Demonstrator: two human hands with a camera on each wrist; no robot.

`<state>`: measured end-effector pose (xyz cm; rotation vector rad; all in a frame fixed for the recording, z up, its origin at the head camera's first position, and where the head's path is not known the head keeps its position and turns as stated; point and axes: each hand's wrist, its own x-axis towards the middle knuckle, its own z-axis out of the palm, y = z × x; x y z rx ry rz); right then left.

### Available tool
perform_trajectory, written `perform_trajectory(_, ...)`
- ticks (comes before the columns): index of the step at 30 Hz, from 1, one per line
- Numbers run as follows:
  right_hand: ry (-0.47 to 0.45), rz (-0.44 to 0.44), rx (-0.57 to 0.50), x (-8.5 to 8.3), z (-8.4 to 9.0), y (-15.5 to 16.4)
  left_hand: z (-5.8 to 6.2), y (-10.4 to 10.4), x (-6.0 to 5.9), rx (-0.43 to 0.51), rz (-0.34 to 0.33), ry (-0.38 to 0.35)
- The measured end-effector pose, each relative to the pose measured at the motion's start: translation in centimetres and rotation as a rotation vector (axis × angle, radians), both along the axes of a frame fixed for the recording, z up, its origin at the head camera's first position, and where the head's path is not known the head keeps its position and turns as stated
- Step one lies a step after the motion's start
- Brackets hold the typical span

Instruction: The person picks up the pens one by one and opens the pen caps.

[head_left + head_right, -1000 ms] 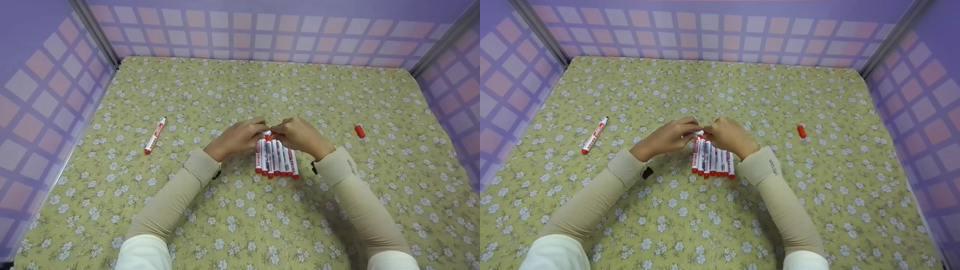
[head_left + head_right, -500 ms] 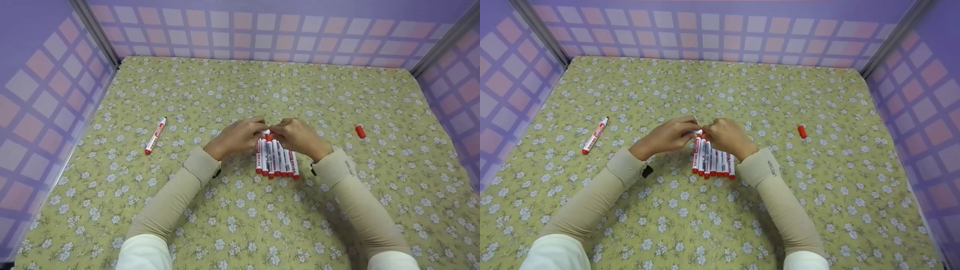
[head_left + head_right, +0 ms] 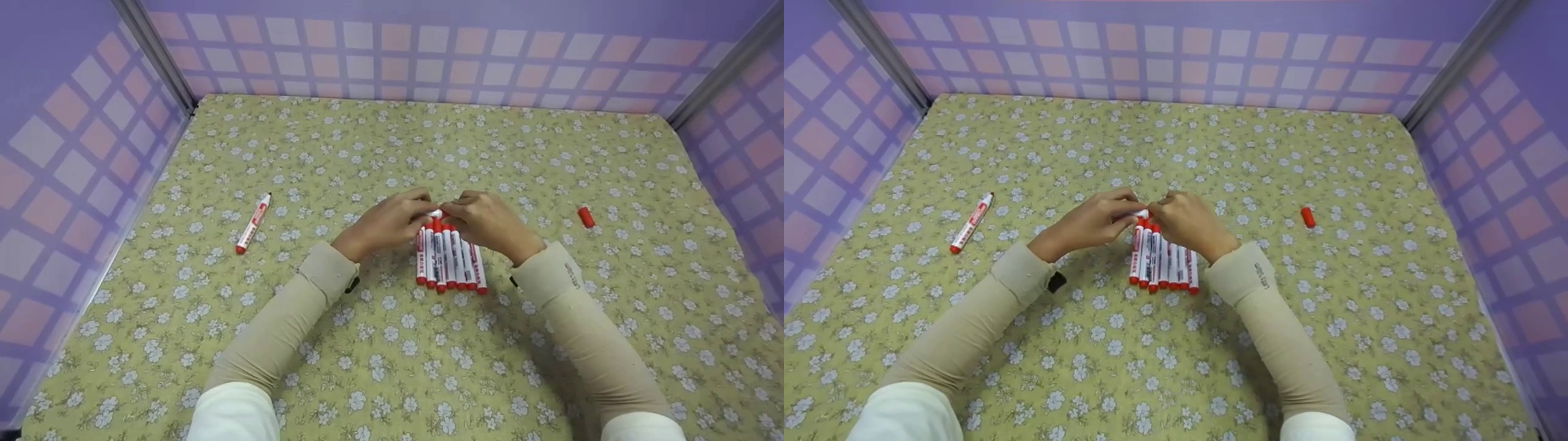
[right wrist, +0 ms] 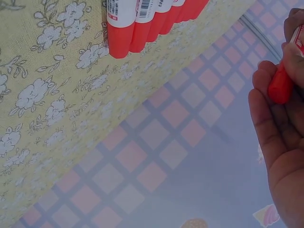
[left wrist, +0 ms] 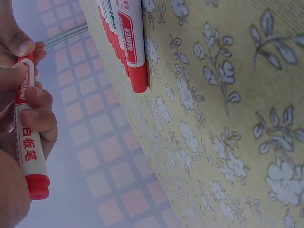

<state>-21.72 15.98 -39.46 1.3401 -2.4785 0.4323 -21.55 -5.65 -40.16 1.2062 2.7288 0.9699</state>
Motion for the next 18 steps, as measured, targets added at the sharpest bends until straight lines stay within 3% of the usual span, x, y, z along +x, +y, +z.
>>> perform_trajectory(18, -0.035, -0.033, -0.011, 0.3, 0.69, 0.67, 0.16, -0.61, 0.04, 0.002, 0.011, -0.026)
